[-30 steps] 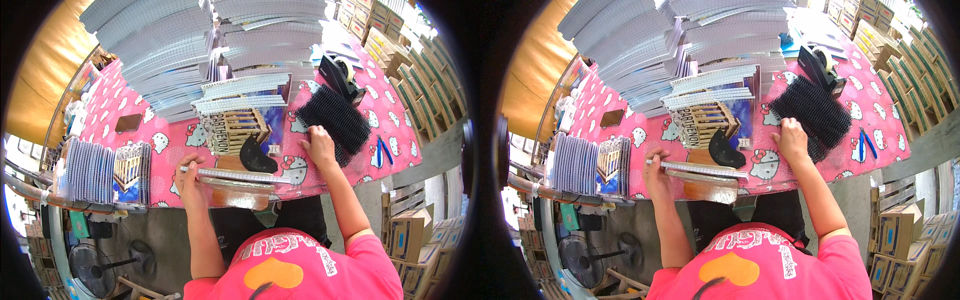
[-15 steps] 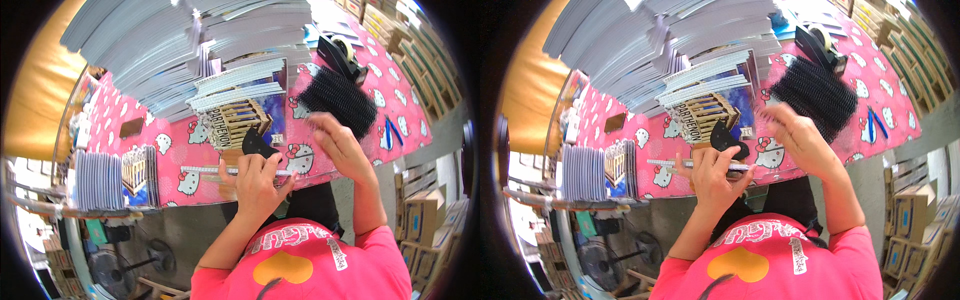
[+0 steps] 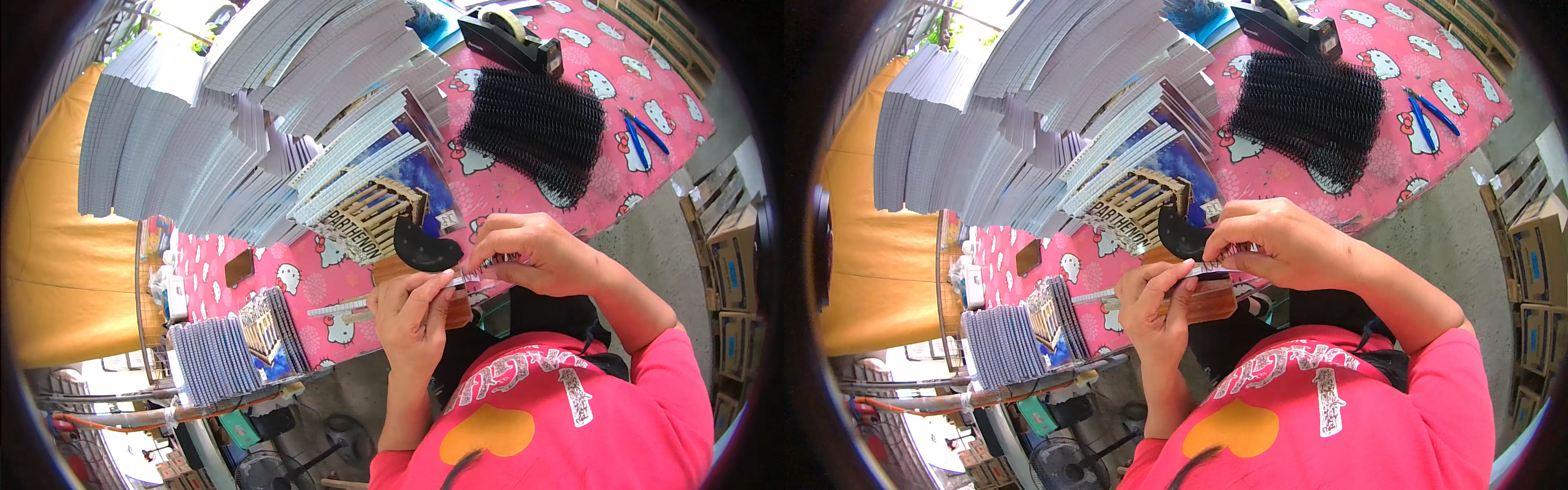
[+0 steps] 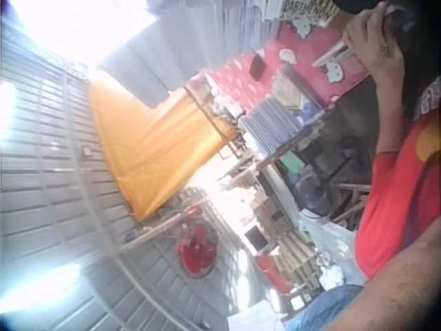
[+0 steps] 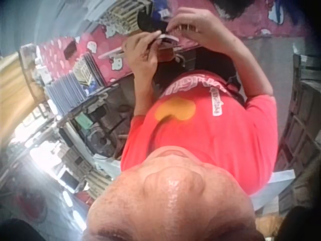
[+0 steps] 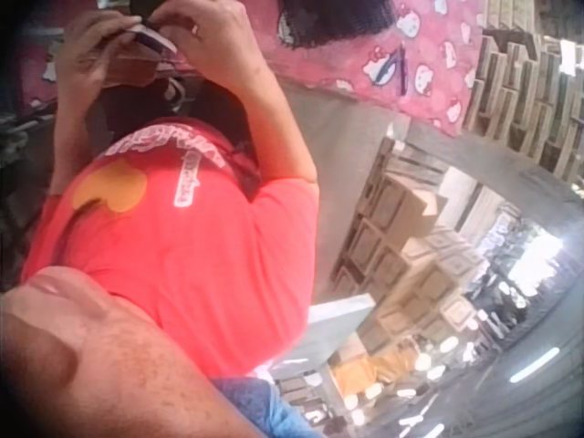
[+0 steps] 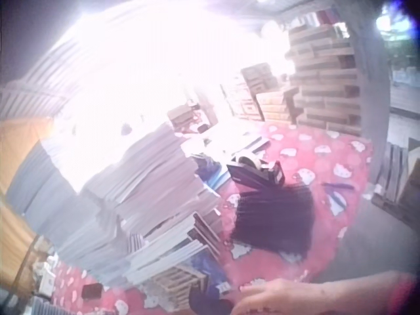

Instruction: The person manually inserts spiral coils through the punched holes of paper stacks and covers to assemble notebooks, then uses wire cutters to trim the wire.

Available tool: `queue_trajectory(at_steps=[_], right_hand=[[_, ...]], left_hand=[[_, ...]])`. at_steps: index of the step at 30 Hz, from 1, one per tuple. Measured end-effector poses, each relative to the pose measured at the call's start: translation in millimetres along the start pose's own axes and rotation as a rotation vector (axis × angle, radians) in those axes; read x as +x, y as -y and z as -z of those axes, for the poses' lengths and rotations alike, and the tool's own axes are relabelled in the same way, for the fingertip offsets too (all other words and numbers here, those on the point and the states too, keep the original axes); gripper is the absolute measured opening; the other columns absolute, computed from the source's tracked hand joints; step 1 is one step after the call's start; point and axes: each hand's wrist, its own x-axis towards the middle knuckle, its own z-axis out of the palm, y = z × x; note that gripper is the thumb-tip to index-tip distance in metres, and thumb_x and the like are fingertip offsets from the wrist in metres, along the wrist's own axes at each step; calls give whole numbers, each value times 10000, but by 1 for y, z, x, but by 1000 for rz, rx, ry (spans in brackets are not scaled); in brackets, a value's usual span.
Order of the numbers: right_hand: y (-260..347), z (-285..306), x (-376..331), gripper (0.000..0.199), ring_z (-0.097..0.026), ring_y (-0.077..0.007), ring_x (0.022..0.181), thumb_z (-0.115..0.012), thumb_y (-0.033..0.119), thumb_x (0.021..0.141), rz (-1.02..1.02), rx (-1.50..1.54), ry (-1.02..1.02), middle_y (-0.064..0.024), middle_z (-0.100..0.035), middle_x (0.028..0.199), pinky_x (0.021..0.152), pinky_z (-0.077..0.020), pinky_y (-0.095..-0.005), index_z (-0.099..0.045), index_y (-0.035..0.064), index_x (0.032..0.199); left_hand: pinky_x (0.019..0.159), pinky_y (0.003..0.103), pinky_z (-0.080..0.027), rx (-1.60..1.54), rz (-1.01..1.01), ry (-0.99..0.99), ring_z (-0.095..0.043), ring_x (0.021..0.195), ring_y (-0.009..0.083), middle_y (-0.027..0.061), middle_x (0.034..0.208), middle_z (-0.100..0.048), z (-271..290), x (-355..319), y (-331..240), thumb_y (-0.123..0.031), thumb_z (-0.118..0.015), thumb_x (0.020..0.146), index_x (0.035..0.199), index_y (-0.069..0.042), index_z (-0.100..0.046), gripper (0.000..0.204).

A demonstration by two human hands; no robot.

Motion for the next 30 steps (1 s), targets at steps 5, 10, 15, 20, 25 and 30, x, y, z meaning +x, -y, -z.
queue_trajectory(at_steps=[5,10,15,20,25,30], right_hand=[[-2,-3,3,207,-608,-273,812,-665,2,755,-6,37,-33,-92,-613,860,687,-487,-341,-653,43,958],[-1,-3,8,164,-568,-309,867,-629,3,760,68,-24,-2,-109,-575,858,758,-458,-394,-625,39,920],[-1,-1,11,175,-547,-299,865,-632,-17,736,113,-32,35,-98,-558,827,772,-446,-390,-623,41,901],[-2,3,11,186,-555,-298,853,-639,0,751,124,8,126,-88,-561,830,749,-455,-391,-623,38,933],[4,-1,9,307,-598,-295,861,-663,40,772,47,-60,126,-105,-614,885,732,-482,-383,-610,36,1073],[1,-4,13,254,-614,-290,717,-586,94,874,31,29,100,-123,-598,757,669,-497,-380,-571,20,1117]], left_hand=[[761,294,-379,-3,12,-13,-559,804,178,22,853,-642,0,-1,0,-48,-748,713,945,-112,-723,242],[755,296,-387,2,14,-31,-565,806,184,28,855,-645,0,-3,0,-42,-755,703,925,-104,-714,234],[757,299,-401,-26,9,-61,-572,813,196,35,860,-650,-1,-4,0,-38,-763,694,888,-90,-696,212],[768,304,-403,-26,17,-61,-577,824,203,41,867,-656,-2,-4,1,-44,-762,697,883,-85,-686,206],[780,314,-400,2,46,-51,-572,845,210,40,890,-656,-3,-3,1,-75,-768,701,891,-93,-681,211],[855,377,-304,12,9,50,-564,857,179,-6,902,-621,-1,0,-2,-186,-720,763,955,-158,-665,202]])
